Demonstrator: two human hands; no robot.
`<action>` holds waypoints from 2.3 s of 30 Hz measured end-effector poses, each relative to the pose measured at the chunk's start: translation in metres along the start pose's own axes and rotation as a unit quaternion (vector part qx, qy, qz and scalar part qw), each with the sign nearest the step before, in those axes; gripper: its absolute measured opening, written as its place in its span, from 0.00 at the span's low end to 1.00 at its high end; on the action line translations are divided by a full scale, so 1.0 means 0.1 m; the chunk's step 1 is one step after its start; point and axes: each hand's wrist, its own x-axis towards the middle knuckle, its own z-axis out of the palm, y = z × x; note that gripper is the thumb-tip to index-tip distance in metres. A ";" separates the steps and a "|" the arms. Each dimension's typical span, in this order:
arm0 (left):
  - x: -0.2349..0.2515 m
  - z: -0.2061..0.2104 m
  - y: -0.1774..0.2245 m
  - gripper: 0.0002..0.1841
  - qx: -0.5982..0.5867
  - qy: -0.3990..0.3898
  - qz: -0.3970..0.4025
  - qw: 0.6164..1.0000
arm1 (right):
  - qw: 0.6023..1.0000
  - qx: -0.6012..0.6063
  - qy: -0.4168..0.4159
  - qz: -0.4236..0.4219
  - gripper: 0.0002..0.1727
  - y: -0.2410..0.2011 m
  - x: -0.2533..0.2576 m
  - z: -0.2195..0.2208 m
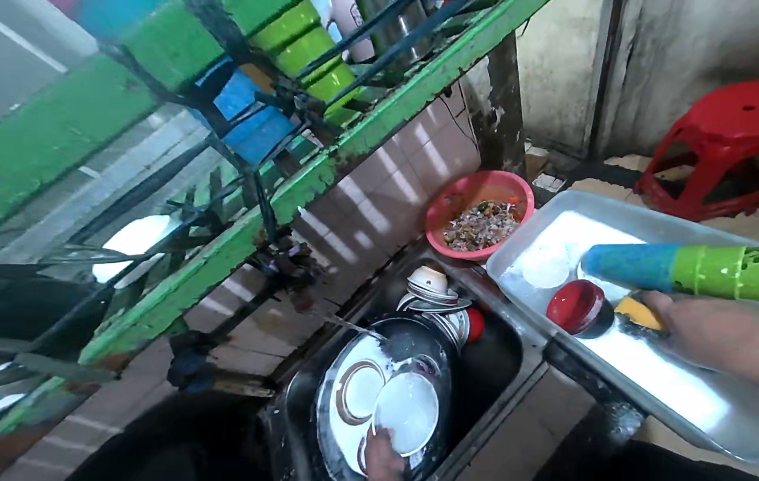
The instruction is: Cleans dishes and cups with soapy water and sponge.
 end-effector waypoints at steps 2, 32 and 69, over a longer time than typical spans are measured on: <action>-0.12 0.08 0.16 0.27 -0.047 -0.013 0.003 0.999 | 1.000 -0.001 0.003 0.003 0.33 0.00 0.00 0.01; -1.87 1.93 1.98 0.25 0.083 -0.234 0.386 0.889 | 0.997 0.060 -0.008 -0.041 0.25 0.01 -0.10 -0.10; -0.34 0.43 0.54 0.25 -0.103 -0.073 0.017 0.992 | 1.000 0.018 -0.022 0.007 0.32 0.00 -0.02 -0.06</action>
